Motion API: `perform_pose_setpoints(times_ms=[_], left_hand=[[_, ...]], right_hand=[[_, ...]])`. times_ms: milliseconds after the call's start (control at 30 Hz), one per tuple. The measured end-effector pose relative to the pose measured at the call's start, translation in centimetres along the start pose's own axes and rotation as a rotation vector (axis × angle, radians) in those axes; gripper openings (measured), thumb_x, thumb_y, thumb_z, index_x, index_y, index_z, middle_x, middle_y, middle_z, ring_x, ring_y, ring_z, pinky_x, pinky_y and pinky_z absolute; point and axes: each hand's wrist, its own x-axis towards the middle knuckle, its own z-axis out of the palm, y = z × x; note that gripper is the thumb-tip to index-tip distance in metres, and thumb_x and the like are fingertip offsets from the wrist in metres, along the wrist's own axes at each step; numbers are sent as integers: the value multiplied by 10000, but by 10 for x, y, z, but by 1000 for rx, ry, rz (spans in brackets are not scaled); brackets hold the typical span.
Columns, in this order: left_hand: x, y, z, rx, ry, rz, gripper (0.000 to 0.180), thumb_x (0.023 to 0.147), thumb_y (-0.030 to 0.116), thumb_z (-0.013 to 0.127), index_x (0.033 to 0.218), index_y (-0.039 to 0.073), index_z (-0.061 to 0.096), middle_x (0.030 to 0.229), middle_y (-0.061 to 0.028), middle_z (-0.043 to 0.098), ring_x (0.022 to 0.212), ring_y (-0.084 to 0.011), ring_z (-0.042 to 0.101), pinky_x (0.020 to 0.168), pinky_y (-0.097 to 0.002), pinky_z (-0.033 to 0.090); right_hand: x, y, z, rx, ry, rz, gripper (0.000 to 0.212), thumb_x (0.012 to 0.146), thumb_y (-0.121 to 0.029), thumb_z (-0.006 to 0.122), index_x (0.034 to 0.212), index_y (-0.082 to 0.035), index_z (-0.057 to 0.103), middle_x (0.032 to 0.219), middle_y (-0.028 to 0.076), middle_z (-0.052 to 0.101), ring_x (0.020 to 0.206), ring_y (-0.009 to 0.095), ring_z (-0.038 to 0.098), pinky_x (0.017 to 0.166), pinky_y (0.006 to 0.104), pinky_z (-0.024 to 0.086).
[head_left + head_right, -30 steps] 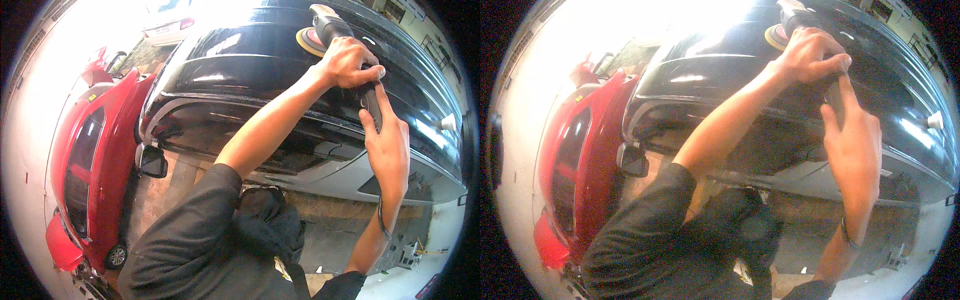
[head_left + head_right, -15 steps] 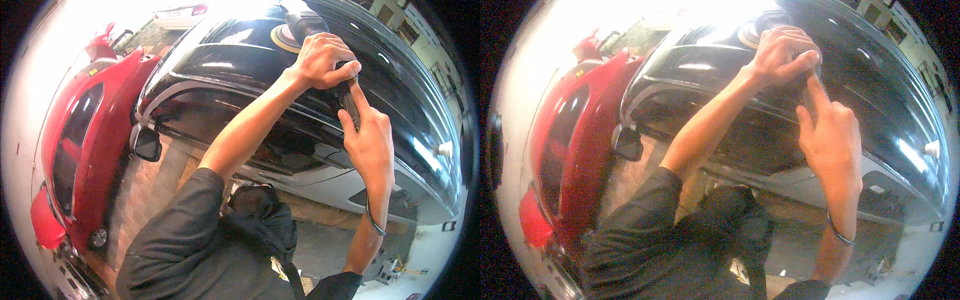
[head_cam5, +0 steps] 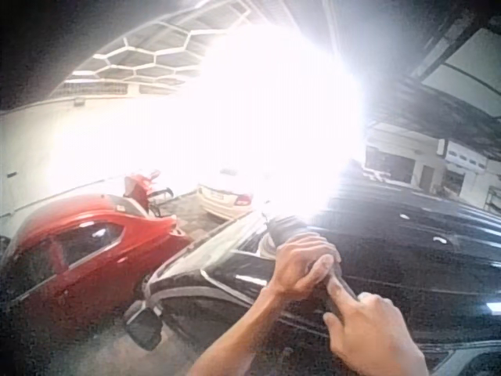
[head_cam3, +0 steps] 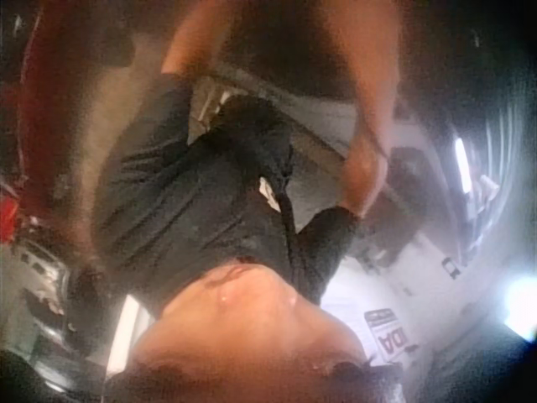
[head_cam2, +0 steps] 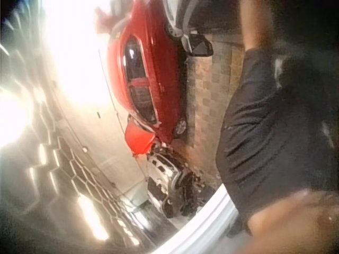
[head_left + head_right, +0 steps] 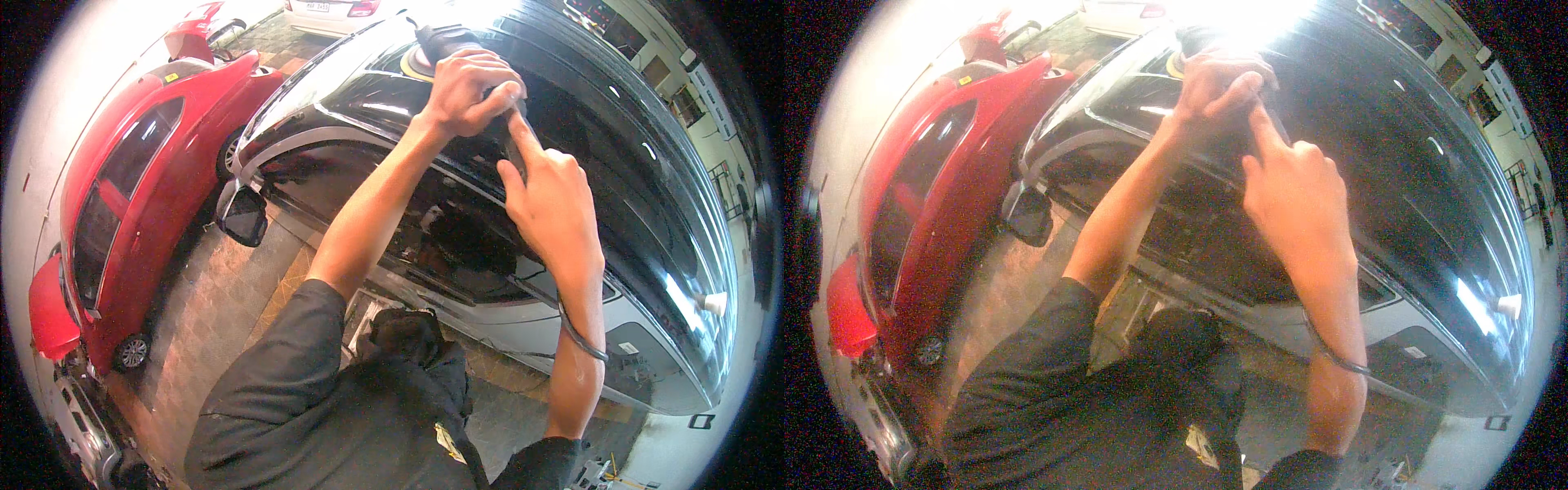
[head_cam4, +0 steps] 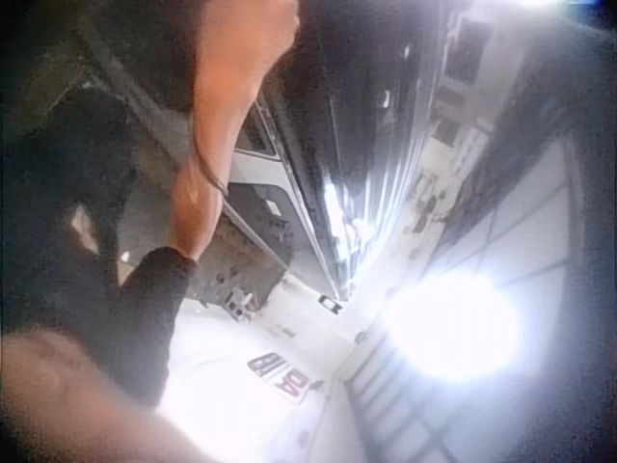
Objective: The person uses a rotary polisher with a yellow pad to polish the roof of a black car. They move the tool across the surface in circular and sweeping motions, occasionally pausing to wipe the area with their hand.
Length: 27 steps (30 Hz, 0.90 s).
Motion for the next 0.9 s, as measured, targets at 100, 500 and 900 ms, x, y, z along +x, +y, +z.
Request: perform_pose_setpoints(times_ms=[100, 500, 900], left_hand=[[-4, -7, -15, 37, 11, -37, 389, 966, 370, 559, 865, 88, 808, 904, -92, 799, 928, -323, 757, 920, -430, 560], [23, -3, 25, 34, -129, -29, 421, 958, 434, 593, 837, 91, 805, 861, -135, 773, 867, -358, 728, 815, -472, 549], [36, 25, 77, -146, -124, 41, 393, 913, 404, 623, 788, 71, 792, 810, -143, 758, 817, -356, 731, 803, -451, 566]], right_hand=[[13, -14, -1, 4, -63, 13, 601, 987, -207, 691, 1562, -152, 526, 936, 320, 710, 926, 488, 713, 864, 560, 557], [2, 18, -17, 73, -45, 140, 599, 994, -256, 678, 1567, -191, 518, 958, 323, 733, 967, 524, 716, 894, 596, 584], [-35, 35, -38, 61, -29, 293, 545, 998, -230, 684, 1526, -170, 566, 977, 300, 742, 961, 492, 724, 881, 574, 586]])
